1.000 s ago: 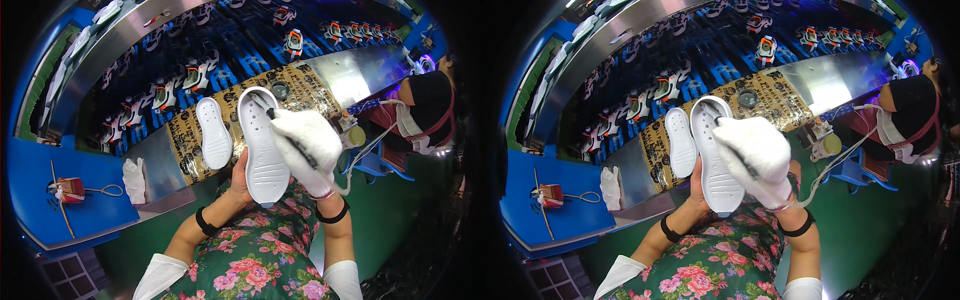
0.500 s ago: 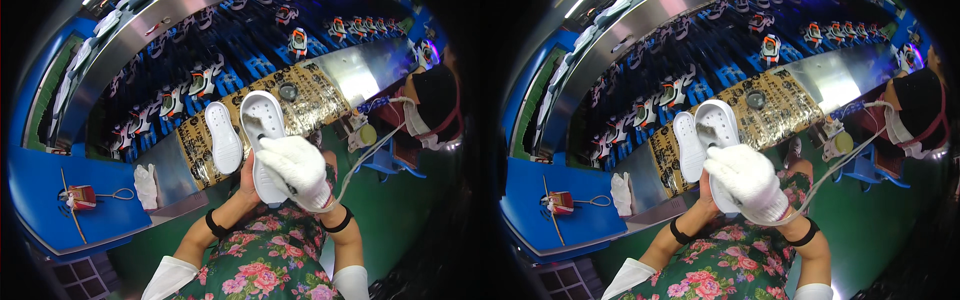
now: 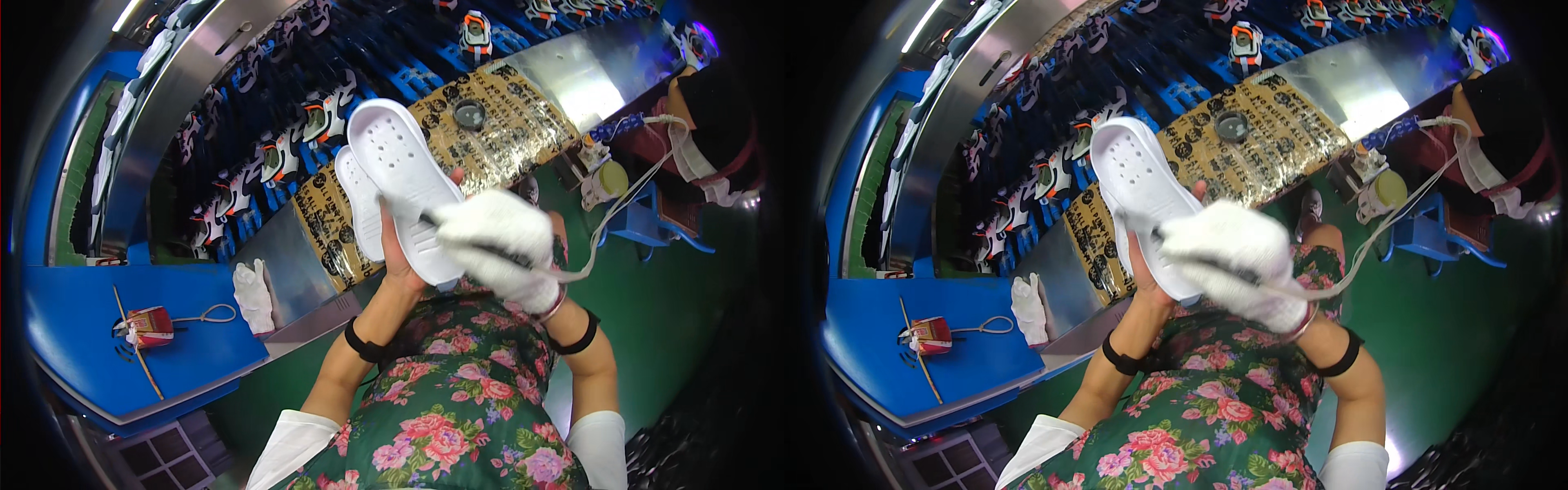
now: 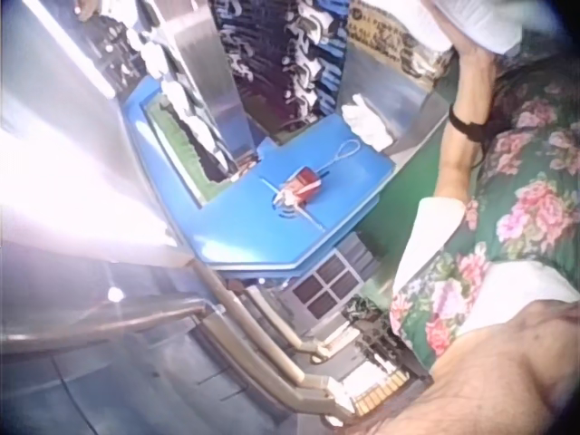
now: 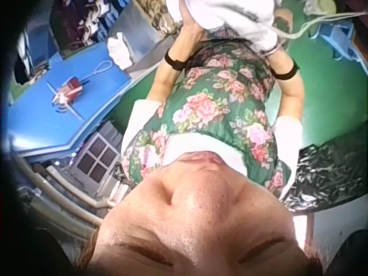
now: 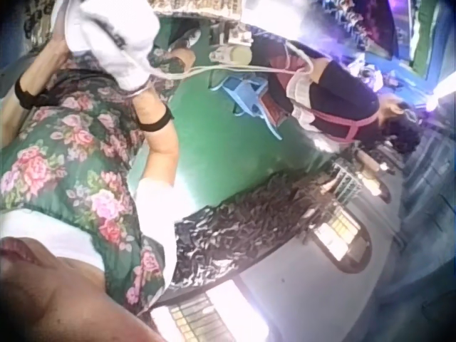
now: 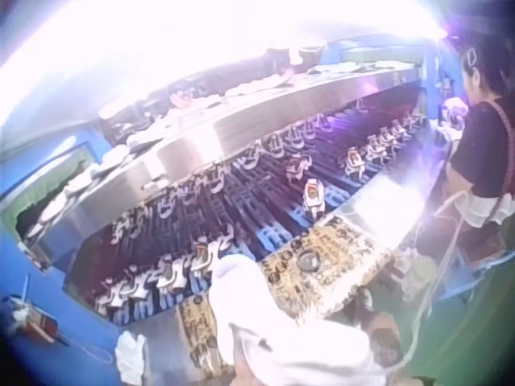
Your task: Applying glue to shoe insoles using a brush on a manufacturing production line.
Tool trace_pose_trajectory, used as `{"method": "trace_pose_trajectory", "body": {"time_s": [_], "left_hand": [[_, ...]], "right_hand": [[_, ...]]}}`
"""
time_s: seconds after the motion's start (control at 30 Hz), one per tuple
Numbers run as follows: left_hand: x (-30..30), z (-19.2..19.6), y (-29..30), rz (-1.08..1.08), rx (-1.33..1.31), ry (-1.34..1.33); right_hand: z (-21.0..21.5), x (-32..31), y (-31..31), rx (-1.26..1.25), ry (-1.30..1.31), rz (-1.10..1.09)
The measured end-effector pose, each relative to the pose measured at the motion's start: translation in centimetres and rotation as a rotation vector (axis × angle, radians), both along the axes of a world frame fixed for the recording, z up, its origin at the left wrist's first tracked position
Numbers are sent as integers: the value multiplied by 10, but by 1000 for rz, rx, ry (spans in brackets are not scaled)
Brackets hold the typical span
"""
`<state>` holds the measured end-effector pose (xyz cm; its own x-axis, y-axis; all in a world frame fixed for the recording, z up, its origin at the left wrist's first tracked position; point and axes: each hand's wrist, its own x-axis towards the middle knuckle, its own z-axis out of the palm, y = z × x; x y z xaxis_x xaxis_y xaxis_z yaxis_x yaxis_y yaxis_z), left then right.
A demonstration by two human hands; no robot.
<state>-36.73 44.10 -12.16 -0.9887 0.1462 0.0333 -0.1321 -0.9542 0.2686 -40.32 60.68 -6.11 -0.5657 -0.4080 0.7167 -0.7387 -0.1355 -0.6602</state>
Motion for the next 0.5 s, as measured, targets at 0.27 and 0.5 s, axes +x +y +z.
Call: {"method": "trace_pose_trajectory", "body": {"time_s": [0.27, 0.5], "left_hand": [[-6, 0, -8, -34, 55, 96], [-10, 5, -12, -41, 96, 22]], "right_hand": [[-5, 15, -4, 37, 51, 85], [-13, 17, -3, 88, 237, 29]]}}
